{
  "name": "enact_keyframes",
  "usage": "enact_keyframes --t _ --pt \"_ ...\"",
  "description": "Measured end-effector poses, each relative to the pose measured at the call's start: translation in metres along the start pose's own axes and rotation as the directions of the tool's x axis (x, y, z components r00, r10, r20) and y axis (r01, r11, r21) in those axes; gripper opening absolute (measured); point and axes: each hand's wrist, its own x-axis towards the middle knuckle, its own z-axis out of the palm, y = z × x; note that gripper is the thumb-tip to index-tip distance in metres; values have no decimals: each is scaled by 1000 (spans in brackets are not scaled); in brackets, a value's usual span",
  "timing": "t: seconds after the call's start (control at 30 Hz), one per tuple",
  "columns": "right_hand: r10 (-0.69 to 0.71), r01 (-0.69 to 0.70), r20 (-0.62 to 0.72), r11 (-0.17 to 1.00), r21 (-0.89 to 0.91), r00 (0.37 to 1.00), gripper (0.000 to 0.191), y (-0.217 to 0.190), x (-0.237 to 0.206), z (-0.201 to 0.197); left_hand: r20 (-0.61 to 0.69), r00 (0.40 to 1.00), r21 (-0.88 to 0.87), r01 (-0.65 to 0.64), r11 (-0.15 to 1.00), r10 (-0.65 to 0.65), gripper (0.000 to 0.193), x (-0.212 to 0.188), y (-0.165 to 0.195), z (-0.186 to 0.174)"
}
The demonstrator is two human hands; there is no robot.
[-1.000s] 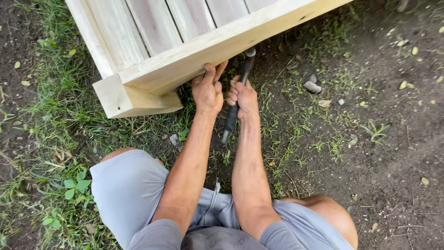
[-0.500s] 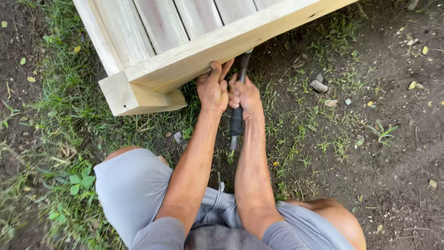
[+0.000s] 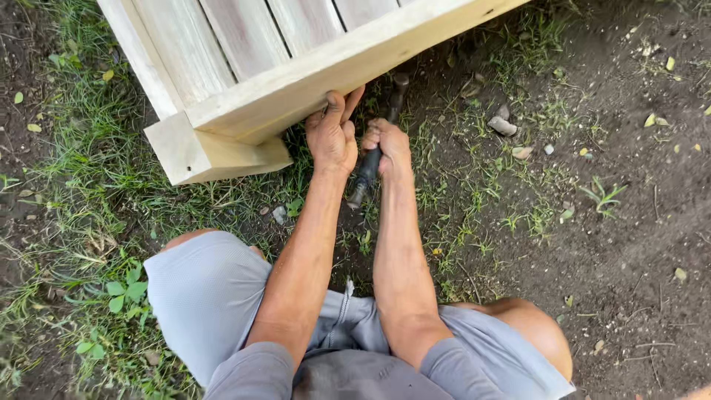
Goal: The person hammers nails into a slatted wooden bench frame outdoors, holding the frame steady with one hand while driving nails with a hammer. They take nails from a small wooden box, position a wooden strip against the frame, and hammer nails along the underside edge while sitting on the ground.
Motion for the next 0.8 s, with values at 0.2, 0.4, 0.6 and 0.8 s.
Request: enact_keyframes --t 0.2,0.4,0.6,0.8 --pt "-37 32 120 998 49 992 9 2 4 0 63 998 -40 -20 999 22 34 3 -4 -2" --pt "-58 63 93 997 -48 994 9 1 9 -4 46 999 -5 -29 1000 29 35 8 -6 -7" --pt "-36 37 -9 998 57 999 9 -1 6 -3 0 1000 4 -3 1000 3 40 4 -7 -6" --pt "-76 74 124 997 17 989 6 6 3 1 56 998 -23 -4 1000 5 44 2 -1 -2"
